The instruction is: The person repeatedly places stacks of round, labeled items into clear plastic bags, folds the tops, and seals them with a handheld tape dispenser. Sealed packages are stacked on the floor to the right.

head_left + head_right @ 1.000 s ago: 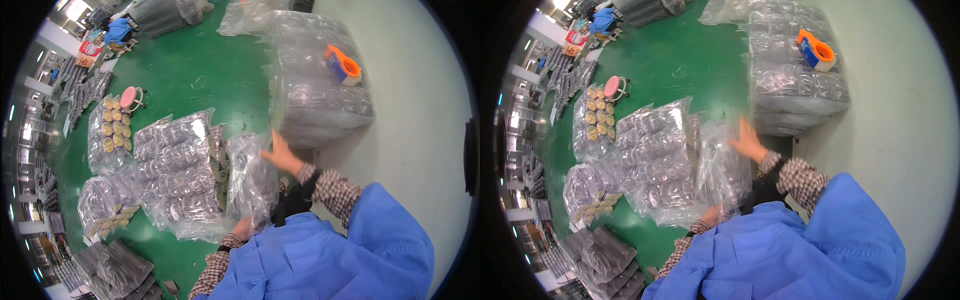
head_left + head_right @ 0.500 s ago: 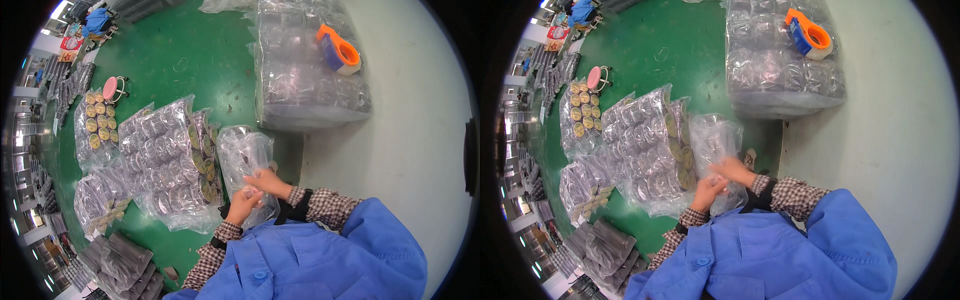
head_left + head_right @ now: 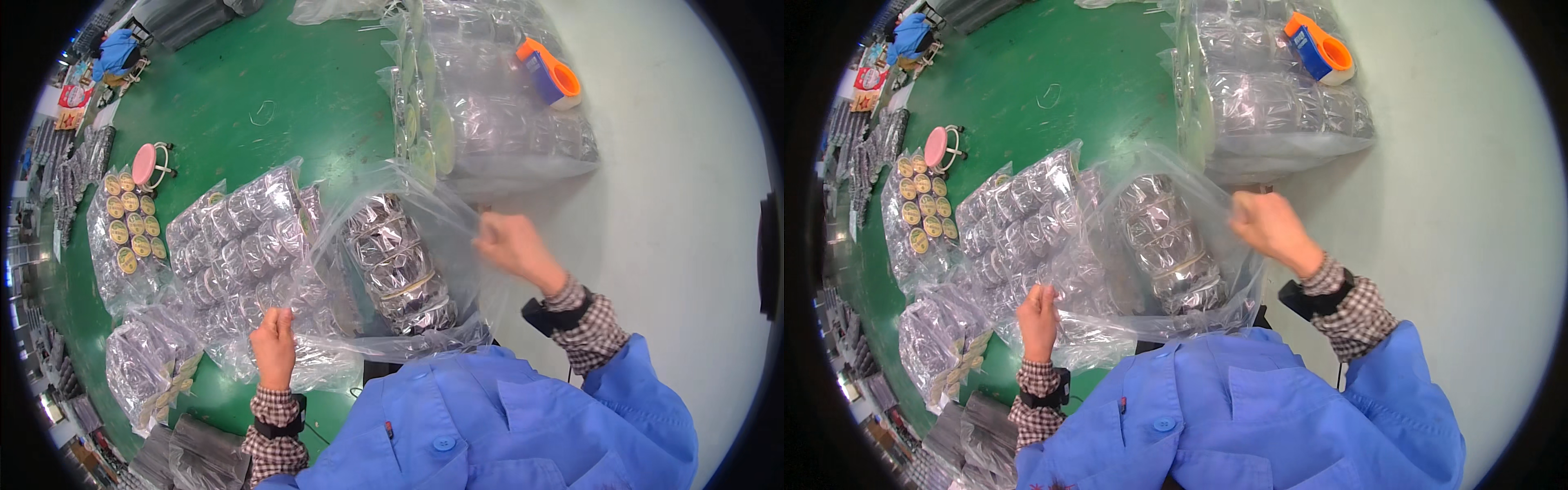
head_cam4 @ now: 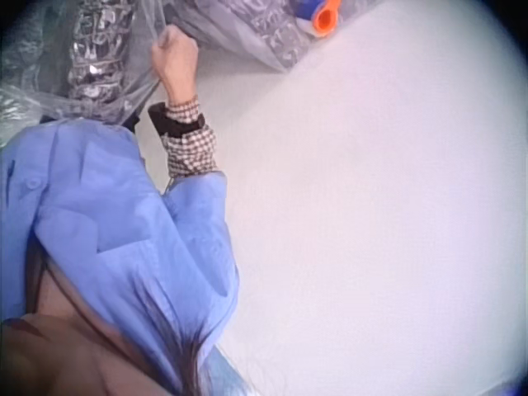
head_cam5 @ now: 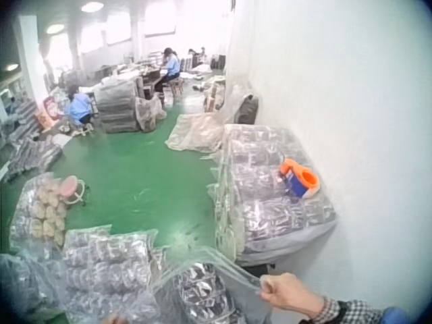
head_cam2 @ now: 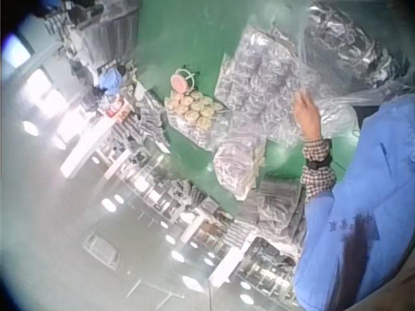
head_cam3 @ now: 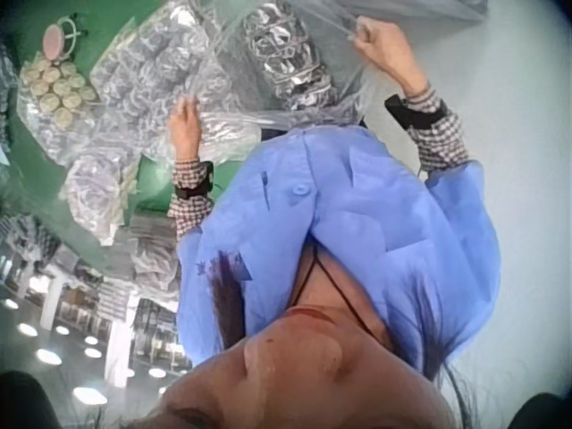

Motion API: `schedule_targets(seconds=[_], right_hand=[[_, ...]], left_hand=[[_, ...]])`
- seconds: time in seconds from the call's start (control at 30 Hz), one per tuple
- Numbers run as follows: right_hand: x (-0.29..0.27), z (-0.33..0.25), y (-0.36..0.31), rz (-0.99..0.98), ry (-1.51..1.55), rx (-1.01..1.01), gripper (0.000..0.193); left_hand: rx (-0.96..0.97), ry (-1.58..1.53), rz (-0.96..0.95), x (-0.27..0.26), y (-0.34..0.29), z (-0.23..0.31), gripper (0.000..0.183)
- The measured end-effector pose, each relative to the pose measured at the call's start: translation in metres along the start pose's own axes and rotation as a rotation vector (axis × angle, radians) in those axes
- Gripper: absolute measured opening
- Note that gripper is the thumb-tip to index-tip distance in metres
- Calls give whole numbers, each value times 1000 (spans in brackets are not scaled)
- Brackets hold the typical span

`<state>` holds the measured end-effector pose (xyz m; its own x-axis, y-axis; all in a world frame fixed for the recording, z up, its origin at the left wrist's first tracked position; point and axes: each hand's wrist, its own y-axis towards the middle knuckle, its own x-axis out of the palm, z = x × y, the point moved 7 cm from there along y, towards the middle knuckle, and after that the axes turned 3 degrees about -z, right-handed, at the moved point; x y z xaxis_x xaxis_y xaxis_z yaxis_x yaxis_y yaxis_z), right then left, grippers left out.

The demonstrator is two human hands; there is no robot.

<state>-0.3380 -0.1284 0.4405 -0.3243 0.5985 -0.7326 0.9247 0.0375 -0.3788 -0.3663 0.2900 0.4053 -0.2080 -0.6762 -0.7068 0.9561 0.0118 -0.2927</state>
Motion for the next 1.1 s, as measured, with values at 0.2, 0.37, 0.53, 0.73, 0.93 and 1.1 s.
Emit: schedule_targets(seconds=[0.2, 0.37, 0.53, 0.73, 0.93, 1.1], right_hand=[[-21, 45, 0, 318, -400, 20, 16], [-36, 45, -15, 124, 44, 161, 12], [12, -21, -62, 37, 204, -419, 20], [242, -33, 6, -247, -444, -646, 65], [248, -15, 120, -76, -426, -660, 70], [270, 26, 139, -40, -293, -790, 67]], left_hand=[[339, 382, -89, -32, 14, -15, 19], [224, 397, -81, -87, 31, -52, 13], [615, 276, 198, -60, 11, 94, 51], [395, 652, -521, 93, 107, 148, 41], [454, 145, -957, 251, 6, -8, 29], [305, 283, -641, 305, -25, -36, 20]])
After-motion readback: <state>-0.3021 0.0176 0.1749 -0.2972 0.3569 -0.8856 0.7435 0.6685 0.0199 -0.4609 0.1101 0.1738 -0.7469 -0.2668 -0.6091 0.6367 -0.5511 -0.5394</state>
